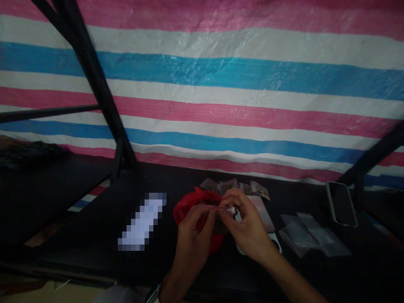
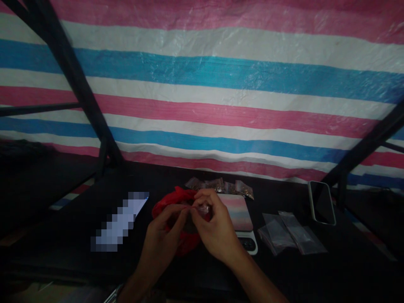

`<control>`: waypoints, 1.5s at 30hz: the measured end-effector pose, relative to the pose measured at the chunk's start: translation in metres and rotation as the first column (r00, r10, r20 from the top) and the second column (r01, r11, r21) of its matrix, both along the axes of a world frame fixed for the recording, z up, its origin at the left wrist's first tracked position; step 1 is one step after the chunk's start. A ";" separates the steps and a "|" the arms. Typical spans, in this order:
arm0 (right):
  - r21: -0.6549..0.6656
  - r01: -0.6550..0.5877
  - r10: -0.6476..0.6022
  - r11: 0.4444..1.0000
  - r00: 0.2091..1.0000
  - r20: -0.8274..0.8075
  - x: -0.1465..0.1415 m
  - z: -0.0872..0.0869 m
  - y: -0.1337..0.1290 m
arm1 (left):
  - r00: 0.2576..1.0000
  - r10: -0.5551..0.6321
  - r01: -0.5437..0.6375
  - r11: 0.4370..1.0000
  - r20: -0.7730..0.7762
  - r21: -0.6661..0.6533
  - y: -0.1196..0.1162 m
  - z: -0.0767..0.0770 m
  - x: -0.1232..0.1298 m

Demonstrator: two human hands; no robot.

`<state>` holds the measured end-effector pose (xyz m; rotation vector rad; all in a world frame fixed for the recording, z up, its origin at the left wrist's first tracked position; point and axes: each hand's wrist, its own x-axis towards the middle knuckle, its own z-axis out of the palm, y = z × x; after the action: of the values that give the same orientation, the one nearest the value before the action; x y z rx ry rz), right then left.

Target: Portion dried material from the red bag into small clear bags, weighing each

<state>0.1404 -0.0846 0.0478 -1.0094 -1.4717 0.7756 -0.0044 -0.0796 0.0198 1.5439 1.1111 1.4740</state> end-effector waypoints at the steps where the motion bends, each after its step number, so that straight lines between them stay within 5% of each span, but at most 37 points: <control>1: 0.002 0.008 -0.008 1.000 1.000 0.002 0.001 0.001 0.001 | 1.000 -0.006 0.006 1.000 -0.011 0.006 0.001 0.000 -0.001; 5: -0.075 -0.014 0.015 0.997 1.000 0.021 0.029 0.005 0.014 | 0.989 -0.068 0.074 0.997 -0.133 0.035 0.004 -0.002 -0.005; 9: -0.117 0.294 -0.276 0.949 0.949 0.152 0.085 -0.003 0.037 | 0.977 -0.036 0.030 0.999 -0.212 -0.030 0.002 -0.007 -0.005; 12: -0.132 0.370 -0.334 0.920 0.914 0.231 0.116 -0.017 0.048 | 0.982 -0.005 -0.009 0.997 -0.188 -0.071 0.001 -0.008 -0.005; 23: 0.069 0.617 -0.600 0.784 0.725 0.338 0.163 -0.025 0.053 | 0.975 0.080 -0.058 0.992 -0.207 0.110 -0.008 0.007 -0.006; 45: 0.068 0.560 -0.527 0.826 0.724 0.445 0.164 -0.036 0.057 | 0.941 0.092 -0.001 0.963 -0.324 0.269 -0.014 0.014 -0.007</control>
<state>0.3048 -0.0277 0.0118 -1.6645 -1.4059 0.1598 -0.0113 -0.0940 0.0334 2.0276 1.1819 1.4740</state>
